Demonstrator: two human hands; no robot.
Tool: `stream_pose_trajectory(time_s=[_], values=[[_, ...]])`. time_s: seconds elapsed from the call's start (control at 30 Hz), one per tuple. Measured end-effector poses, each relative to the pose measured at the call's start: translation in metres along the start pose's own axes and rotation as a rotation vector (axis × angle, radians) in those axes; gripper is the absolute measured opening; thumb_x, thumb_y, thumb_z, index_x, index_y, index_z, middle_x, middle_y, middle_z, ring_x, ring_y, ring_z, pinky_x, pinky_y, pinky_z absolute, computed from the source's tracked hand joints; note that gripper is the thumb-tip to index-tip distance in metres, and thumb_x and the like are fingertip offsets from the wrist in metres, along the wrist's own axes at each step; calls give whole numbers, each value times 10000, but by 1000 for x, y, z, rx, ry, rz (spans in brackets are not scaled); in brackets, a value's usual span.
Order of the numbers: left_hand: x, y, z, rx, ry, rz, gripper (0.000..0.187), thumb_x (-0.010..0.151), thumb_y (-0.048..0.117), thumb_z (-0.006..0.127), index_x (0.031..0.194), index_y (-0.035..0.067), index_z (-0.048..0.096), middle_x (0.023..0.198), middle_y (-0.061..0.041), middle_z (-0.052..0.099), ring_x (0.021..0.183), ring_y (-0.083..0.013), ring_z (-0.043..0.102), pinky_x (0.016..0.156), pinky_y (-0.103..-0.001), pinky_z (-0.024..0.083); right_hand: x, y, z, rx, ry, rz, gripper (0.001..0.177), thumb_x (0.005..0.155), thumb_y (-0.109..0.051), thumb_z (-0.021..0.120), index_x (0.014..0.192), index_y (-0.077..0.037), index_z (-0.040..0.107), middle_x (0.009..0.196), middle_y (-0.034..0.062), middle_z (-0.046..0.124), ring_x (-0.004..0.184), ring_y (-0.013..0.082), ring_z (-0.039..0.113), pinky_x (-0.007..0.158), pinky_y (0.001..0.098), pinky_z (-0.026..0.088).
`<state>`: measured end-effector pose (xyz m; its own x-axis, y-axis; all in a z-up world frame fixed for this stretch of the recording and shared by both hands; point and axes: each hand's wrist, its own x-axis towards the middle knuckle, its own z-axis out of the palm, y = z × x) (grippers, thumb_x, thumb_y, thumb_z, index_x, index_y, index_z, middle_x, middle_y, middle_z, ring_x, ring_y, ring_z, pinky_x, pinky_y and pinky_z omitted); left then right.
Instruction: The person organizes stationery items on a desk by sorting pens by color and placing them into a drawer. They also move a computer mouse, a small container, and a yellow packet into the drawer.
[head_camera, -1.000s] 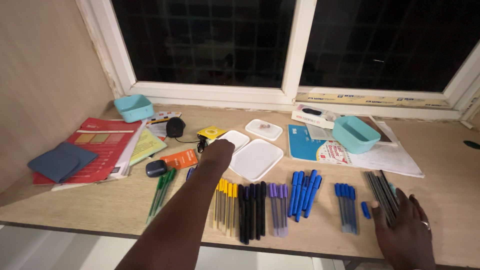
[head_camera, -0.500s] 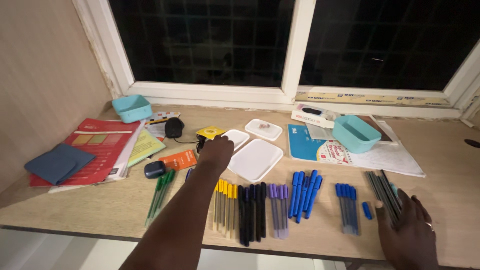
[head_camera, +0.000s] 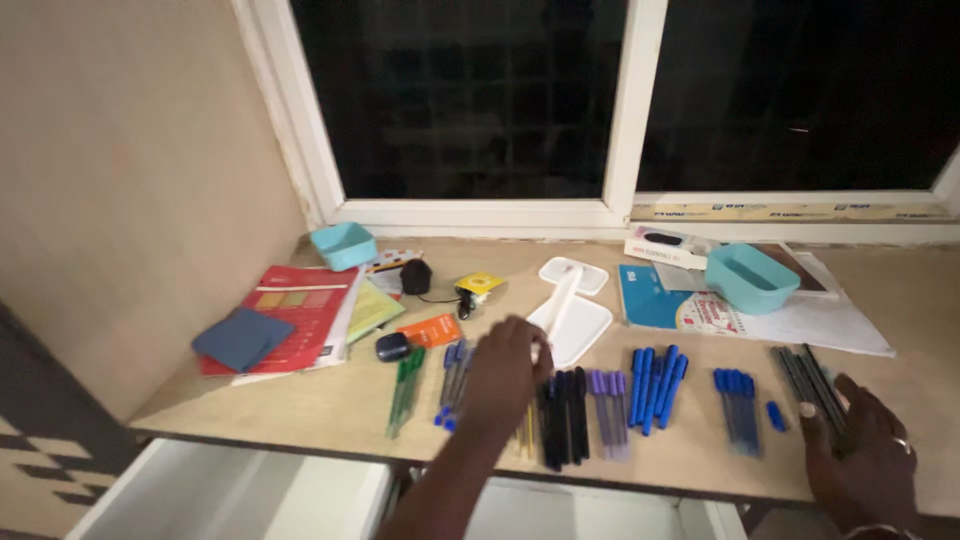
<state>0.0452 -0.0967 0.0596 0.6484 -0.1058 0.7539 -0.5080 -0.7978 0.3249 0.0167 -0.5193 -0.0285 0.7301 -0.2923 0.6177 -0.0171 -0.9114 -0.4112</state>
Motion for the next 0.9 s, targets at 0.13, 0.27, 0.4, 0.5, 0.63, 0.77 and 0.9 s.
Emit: stream_pose_trajectory(time_s=[0.13, 0.27, 0.4, 0.5, 0.63, 0.77, 0.9], values=[[-54, 32, -39, -146, 121, 84, 173, 867, 104, 701, 1003, 56, 606, 965, -131, 620, 919, -326, 616, 806, -454, 497, -12, -8, -11, 87, -18, -152, 763, 912, -478, 599, 1512, -19, 493, 1434, 288, 553, 1334, 478, 494, 1059, 552, 452], [-101, 56, -58, -193, 61, 56, 171, 872, 98, 712, 996, 50, 604, 1002, -122, 630, 947, -319, 610, 827, -462, 456, -46, -27, -11, 70, 189, -237, 476, 1088, -355, 556, 1409, -11, 485, 1410, 252, 564, 1284, 430, 517, 1161, 525, 437], [-131, 67, -62, -177, -8, 59, 217, 846, 106, 721, 1011, 44, 594, 1016, -118, 607, 987, -308, 599, 859, -462, 442, -114, -98, -17, 218, 82, -199, 447, 926, -230, 605, 1364, -137, 609, 1238, 198, 666, 1167, 378, 634, 996, 458, 513], [-159, 74, -62, -169, -104, 47, 221, 861, 127, 731, 1021, 57, 594, 1013, -103, 599, 997, -298, 588, 890, -461, 443, -156, -151, -22, 721, -263, -30, 370, 1029, -204, 479, 1349, -80, 618, 986, 118, 735, 910, 233, 642, 849, 364, 522], [-187, 83, -65, -161, -157, 135, 217, 889, 153, 734, 1042, 61, 610, 1036, -100, 597, 1016, -292, 589, 900, -459, 436, -193, -180, -18, 903, -558, 413, 419, 1046, -294, 438, 1365, -82, 609, 943, 102, 761, 795, 194, 642, 821, 389, 550], [-203, 97, -61, -178, -337, 192, 185, 888, 206, 734, 970, 74, 634, 1016, -93, 606, 1021, -303, 589, 935, -459, 437, -221, -156, -8, 1101, -598, 386, 465, 1053, -332, 472, 1391, -31, 577, 830, 165, 684, 761, 228, 641, 771, 405, 535], [-218, 113, -61, -162, -349, 340, 179, 940, 203, 701, 1008, 51, 636, 1017, -115, 592, 1036, -288, 589, 950, -457, 432, -223, -139, -8, 896, -571, 606, 453, 996, -381, 538, 1286, -36, 591, 967, 60, 697, 874, 183, 644, 792, 375, 530]])
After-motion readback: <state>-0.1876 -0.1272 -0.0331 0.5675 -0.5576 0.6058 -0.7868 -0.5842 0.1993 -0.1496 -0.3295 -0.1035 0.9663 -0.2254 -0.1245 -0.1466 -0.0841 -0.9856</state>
